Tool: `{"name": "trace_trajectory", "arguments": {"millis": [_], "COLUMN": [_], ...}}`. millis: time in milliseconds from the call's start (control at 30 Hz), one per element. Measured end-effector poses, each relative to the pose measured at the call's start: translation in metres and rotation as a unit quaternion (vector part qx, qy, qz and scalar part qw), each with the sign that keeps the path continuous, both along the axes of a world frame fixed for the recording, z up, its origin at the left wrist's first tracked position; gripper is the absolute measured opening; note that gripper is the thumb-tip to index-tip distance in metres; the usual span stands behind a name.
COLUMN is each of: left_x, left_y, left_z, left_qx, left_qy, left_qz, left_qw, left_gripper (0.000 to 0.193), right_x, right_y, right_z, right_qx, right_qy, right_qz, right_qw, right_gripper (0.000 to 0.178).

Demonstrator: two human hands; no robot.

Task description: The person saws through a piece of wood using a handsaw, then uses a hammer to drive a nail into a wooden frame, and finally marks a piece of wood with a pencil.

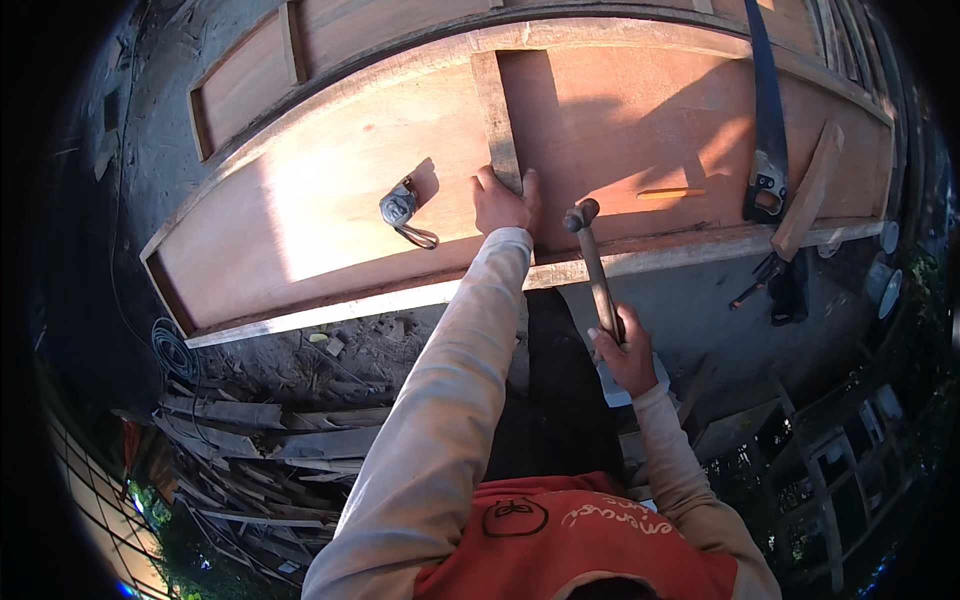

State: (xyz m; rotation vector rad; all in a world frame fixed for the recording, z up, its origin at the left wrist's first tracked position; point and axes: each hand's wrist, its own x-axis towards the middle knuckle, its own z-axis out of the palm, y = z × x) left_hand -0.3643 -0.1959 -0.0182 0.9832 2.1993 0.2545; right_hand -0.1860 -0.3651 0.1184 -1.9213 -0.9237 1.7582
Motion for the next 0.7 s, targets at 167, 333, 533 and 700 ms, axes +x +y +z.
{"name": "trace_trajectory", "arguments": {"millis": [167, 333, 533, 700], "left_x": [-0.005, -0.035, -0.041, -0.051], "left_y": [-0.019, 0.000, -0.016, -0.008], "left_z": [0.017, 0.016, 0.013, 0.011], "left_qx": [-0.018, -0.167, -0.135, -0.139], "left_qy": [-0.052, -0.047, -0.029, -0.016], "left_qz": [-0.088, -0.234, -0.274, -0.269], "left_qw": [0.995, 0.957, 0.952, 0.953], "left_gripper": [0.089, 0.084, 0.084, 0.085], "right_x": [-0.023, -0.106, -0.141, -0.185], "right_y": [-0.103, -0.130, -0.107, -0.107], "right_z": [0.065, 0.067, 0.033, 0.022], "right_qx": [-0.174, -0.050, -0.112, 0.061], "right_qy": [0.026, 0.190, 0.237, 0.074], "right_qz": [0.013, 0.056, -0.065, -0.051], "right_qw": [0.984, 0.979, 0.963, 0.994], "right_gripper": [0.049, 0.062, 0.069, 0.065]}}
